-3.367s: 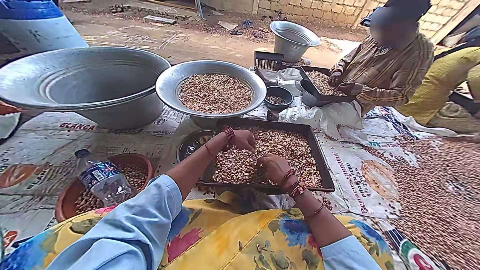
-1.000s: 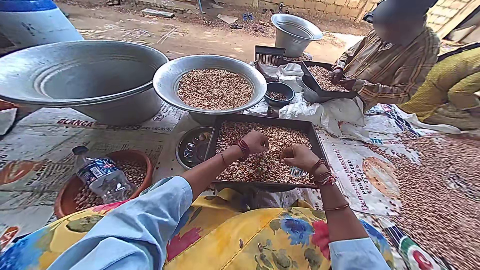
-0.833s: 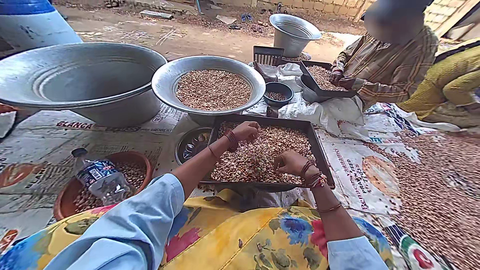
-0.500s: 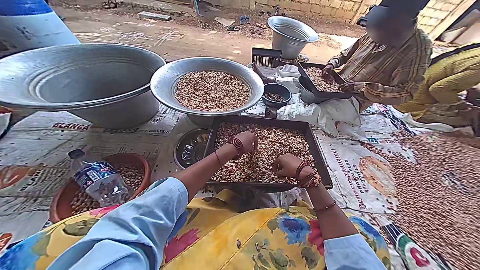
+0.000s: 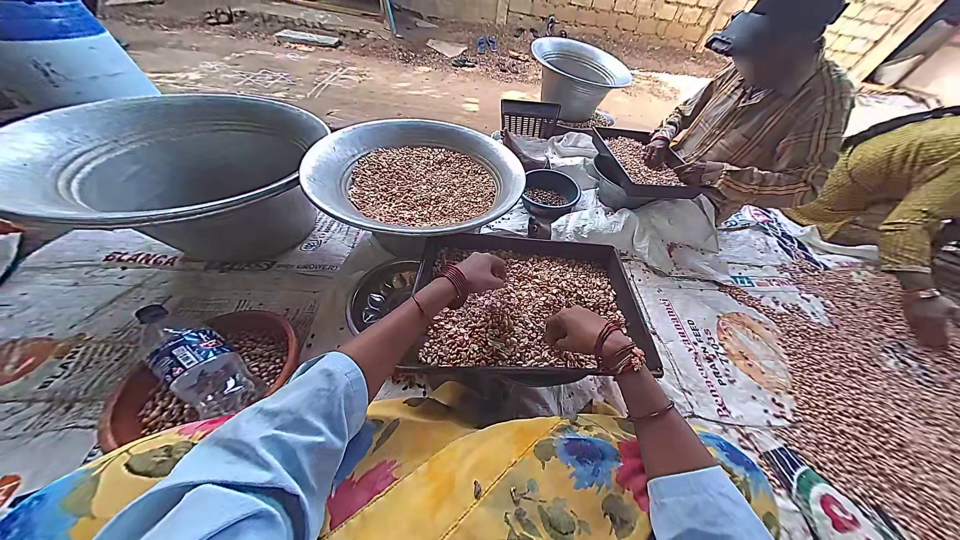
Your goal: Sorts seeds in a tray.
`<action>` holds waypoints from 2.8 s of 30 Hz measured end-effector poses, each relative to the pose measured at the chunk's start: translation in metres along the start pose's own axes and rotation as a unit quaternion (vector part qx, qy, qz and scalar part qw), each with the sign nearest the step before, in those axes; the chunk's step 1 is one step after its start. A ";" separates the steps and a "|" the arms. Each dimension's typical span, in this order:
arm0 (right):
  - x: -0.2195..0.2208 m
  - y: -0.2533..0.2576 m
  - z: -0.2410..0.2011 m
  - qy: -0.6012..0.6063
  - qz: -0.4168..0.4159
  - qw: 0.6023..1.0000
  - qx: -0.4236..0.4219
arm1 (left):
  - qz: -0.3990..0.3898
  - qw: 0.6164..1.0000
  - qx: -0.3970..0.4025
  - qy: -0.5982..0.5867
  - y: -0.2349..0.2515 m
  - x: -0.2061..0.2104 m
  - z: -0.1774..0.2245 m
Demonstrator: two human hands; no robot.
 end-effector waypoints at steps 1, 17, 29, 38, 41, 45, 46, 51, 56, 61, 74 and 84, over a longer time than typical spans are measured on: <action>-0.008 -0.007 -0.008 0.053 0.020 0.997 -0.056 | 0.013 0.999 -0.021 -0.046 -0.002 -0.008 -0.007; -0.019 -0.008 -0.015 0.049 0.056 0.995 -0.069 | -0.224 0.974 -0.003 0.044 -0.020 0.015 -0.009; -0.001 0.007 -0.033 -0.045 0.028 0.998 -0.028 | -0.049 0.990 -0.050 0.124 -0.003 -0.019 -0.018; -0.032 -0.029 0.008 0.167 0.067 0.984 0.015 | -0.094 0.939 -0.212 0.253 -0.019 -0.011 -0.054; -0.005 -0.034 0.078 0.013 -0.022 0.967 0.253 | -0.182 0.908 -0.250 0.283 -0.032 0.014 -0.068; 0.025 -0.011 0.060 0.045 -0.067 0.982 0.173 | -0.257 0.929 -0.188 0.189 -0.044 0.059 -0.033; 0.026 -0.004 0.045 0.062 -0.055 0.985 0.148 | -0.249 0.938 -0.184 0.156 -0.046 0.065 -0.023; 0.019 0.013 -0.002 0.231 0.082 0.961 0.127 | -0.132 0.972 -0.179 -0.075 -0.046 0.073 -0.007; -0.024 -0.009 -0.036 0.440 0.195 0.877 -0.013 | 0.013 0.926 -0.116 -0.359 -0.053 0.049 0.001; -0.078 -0.037 0.003 0.309 0.311 0.897 0.059 | 0.082 0.939 -0.046 -0.331 -0.076 -0.008 0.023; -0.041 0.005 0.068 0.094 0.209 0.948 0.219 | 0.203 0.974 -0.029 -0.093 -0.091 -0.049 0.035; -0.036 0.014 0.068 0.067 0.159 0.962 0.213 | 0.106 0.993 -0.027 0.048 -0.021 0.010 0.030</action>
Point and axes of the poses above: each hand's wrist, its own y-axis towards the middle knuckle, its own x-axis out of the palm, z = x × y, the point moved 9 cm from there along y, towards the middle knuckle, and after that the axes turned 6 degrees about -y, right-handed, at the moved point
